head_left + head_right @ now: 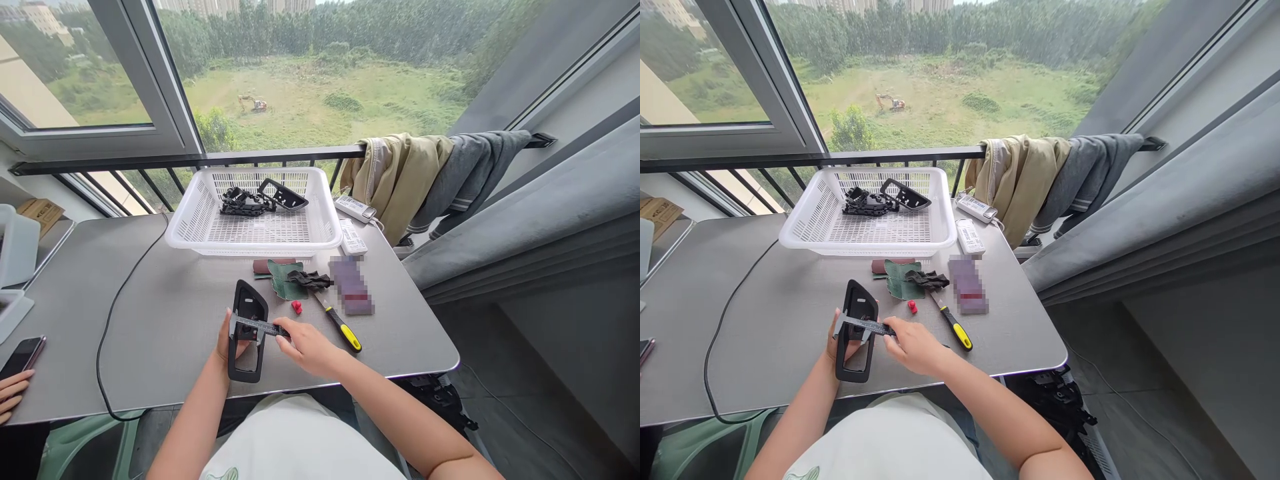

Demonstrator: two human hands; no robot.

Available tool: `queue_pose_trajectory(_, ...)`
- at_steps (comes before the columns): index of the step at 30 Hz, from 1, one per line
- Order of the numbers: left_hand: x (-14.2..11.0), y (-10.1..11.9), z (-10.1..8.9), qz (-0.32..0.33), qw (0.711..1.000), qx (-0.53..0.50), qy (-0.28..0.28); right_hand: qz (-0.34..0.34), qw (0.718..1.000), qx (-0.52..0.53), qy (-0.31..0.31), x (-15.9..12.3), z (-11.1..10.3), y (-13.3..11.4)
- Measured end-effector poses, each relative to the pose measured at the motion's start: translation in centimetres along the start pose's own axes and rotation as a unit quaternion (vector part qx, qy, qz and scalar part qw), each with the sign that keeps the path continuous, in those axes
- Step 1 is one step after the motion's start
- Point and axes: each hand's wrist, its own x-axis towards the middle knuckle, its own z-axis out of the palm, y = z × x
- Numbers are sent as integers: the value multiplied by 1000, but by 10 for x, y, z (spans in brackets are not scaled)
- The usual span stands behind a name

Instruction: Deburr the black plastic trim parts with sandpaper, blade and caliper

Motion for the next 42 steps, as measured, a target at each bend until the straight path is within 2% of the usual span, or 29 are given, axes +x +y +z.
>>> queue_pose_trajectory(4,-1,1,4,-11,1000,0,-22,-39,999,4,-12,-3,-3,7)
queue_pose_trajectory(9,-2,3,11,8,1000,-1,-10,8,999,-43,13,-4,3,11)
queue_pose_trajectory(12,-3,4,21,25,999,19,-27,36,997,-65,32,-5,5,10)
queue_pose_trajectory(15,-3,7,30,35,998,37,-40,35,996,-74,42,-8,2,10)
queue_pose_trajectory(19,-3,12,34,34,998,58,-13,-19,997,-73,33,-11,-4,16)
queue_pose_trajectory(23,-5,14,29,41,997,69,19,-75,991,-107,29,-14,-7,21)
queue_pose_trajectory(28,-6,13,24,40,994,74,71,-67,986,-145,35,-15,-5,21)
queue_pose_trajectory(32,-8,13,27,39,994,67,82,-74,988,-117,66,-17,-2,23)
queue_pose_trajectory(35,-10,15,32,34,995,51,78,-114,982,-114,95,-18,0,27)
queue_pose_trajectory(42,-14,18,38,39,997,-9,67,-210,945,-181,172,-17,0,30)
